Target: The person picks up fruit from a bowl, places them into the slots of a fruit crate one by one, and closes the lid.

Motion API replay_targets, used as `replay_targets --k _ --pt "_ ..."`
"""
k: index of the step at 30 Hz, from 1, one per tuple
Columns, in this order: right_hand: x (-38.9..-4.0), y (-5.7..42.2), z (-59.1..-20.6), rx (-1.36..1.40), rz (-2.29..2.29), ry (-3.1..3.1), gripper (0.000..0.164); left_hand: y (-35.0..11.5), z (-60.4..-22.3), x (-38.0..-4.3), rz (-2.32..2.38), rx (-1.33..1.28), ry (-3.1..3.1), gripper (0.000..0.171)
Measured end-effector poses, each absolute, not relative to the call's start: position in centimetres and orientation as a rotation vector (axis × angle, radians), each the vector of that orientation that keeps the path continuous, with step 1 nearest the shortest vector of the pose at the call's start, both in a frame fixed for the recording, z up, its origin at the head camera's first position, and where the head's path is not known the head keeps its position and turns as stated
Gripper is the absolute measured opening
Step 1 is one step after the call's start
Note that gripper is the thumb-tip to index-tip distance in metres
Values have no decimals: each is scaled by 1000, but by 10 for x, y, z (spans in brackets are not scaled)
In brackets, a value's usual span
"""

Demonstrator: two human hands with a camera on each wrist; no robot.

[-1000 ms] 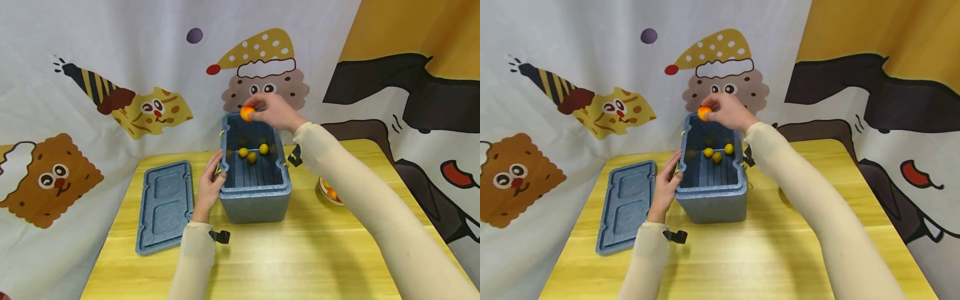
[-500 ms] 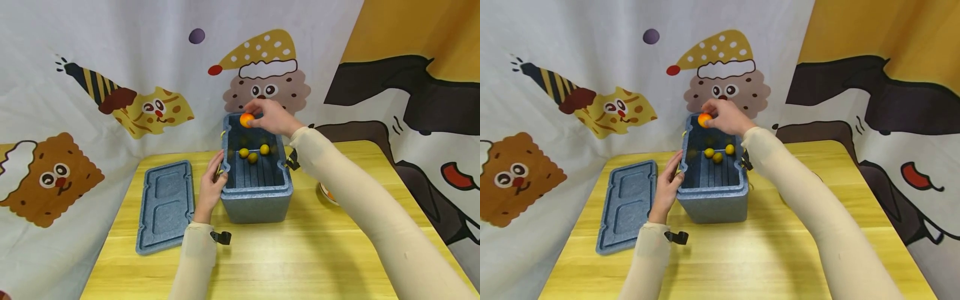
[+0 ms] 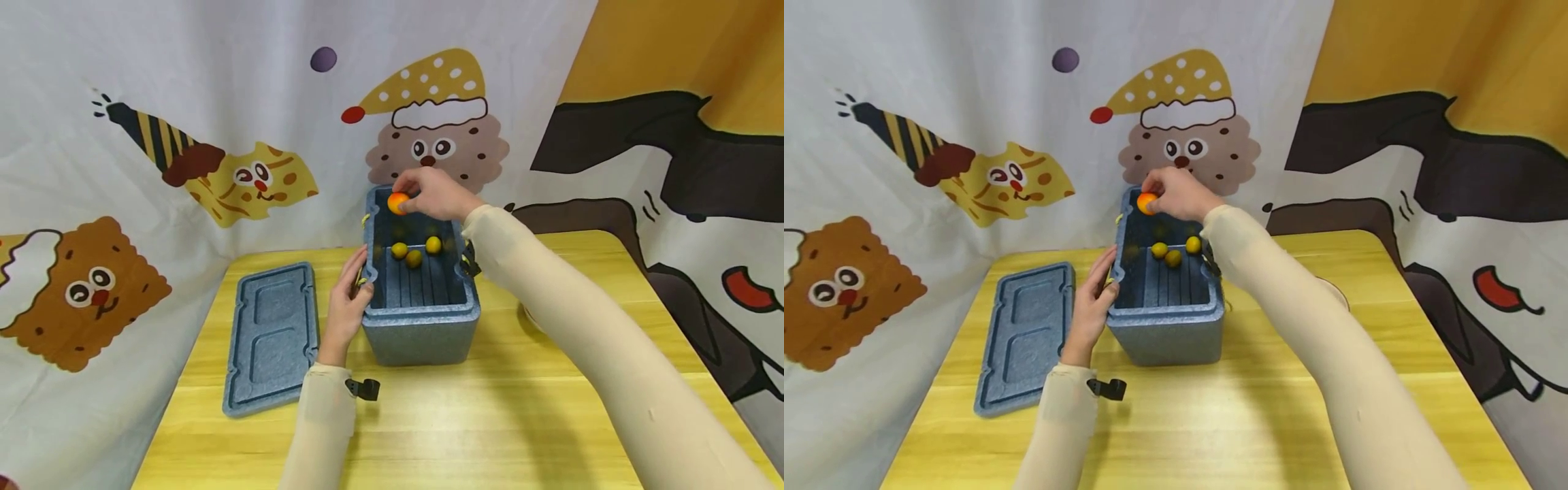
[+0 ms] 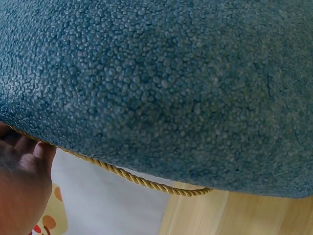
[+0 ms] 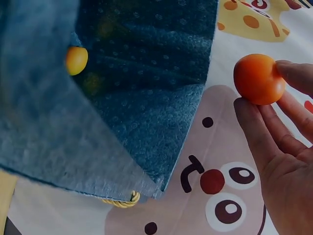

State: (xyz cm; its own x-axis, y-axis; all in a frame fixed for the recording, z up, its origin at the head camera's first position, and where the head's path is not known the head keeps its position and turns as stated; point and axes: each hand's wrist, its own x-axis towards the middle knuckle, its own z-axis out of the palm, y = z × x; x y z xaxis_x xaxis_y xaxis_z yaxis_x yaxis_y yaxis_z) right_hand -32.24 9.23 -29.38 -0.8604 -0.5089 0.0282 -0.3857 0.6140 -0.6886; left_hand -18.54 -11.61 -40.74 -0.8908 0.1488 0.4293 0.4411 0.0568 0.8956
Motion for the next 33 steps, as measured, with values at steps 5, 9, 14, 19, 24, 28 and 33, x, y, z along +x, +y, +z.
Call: replay_targets --k 5,9,14,19,24,28,33 --pt "-325 90 -297 -754 -1076 2662 33 -116 -410 -186 -1919 -612 -2109 54" --pt "-328 89 -299 -748 -1067 2668 34 -116 -411 -186 -1923 -605 -2115 55" --pt "-331 89 -301 -768 -1025 2683 34 -116 -411 -186 -1923 -590 -2114 55" --pt "-331 90 -301 -741 -1069 2705 36 -116 -411 -187 -1922 -599 -2109 55" --pt "-328 96 -301 -673 -1132 2728 37 -116 -410 -187 -1932 -601 -2096 55" --pt "-325 99 -299 -666 -1147 2725 37 -116 -409 -187 -1934 -610 -2082 55" --pt "-322 101 -300 -664 -1152 2707 37 -115 -410 -187 -1928 -614 -2089 55"
